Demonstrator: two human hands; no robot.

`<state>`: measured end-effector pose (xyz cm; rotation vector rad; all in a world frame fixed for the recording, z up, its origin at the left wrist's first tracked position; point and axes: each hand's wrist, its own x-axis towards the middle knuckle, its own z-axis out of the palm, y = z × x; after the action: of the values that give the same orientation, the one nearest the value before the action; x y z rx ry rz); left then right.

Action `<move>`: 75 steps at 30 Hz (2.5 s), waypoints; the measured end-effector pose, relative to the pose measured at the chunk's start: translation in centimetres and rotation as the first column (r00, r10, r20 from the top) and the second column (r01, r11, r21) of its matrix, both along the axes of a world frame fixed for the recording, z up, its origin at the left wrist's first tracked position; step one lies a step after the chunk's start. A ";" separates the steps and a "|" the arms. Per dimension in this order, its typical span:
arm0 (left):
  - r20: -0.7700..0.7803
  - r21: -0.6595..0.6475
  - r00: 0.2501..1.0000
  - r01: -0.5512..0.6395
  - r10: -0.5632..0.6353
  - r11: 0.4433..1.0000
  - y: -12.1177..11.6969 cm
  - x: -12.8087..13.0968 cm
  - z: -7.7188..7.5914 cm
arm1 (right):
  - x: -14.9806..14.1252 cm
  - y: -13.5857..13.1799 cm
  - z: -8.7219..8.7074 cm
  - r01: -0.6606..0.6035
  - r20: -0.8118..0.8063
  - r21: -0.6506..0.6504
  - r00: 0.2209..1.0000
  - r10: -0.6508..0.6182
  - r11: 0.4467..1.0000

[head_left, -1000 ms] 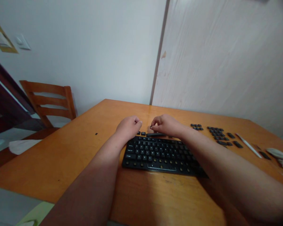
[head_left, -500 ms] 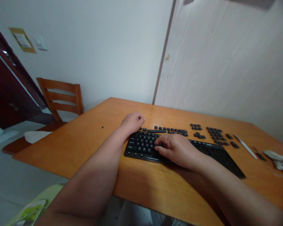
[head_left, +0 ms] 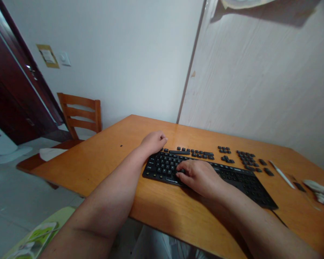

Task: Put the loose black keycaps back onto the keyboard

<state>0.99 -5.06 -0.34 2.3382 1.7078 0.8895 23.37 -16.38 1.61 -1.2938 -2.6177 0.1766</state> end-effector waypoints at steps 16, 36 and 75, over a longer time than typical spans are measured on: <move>-0.022 -0.009 1.000 0.002 -0.002 1.000 -0.1 0.2 -0.1 | -0.8 -0.6 0.1 -0.010 0.060 0.008 0.998 0.010 1.000; -0.066 -0.034 0.998 0.008 -0.011 0.999 -0.4 0.6 0.0 | -1.2 -0.6 0.3 0.032 0.112 0.033 0.993 -0.035 0.999; -0.077 -0.035 0.996 0.037 -0.040 0.999 -0.7 1.1 0.0 | -1.1 -0.4 0.1 0.048 0.036 -0.064 0.998 -0.045 0.997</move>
<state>2.08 -5.81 -0.31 2.4054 1.6855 0.7677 22.30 -16.75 1.73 -1.3897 -2.6285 0.2348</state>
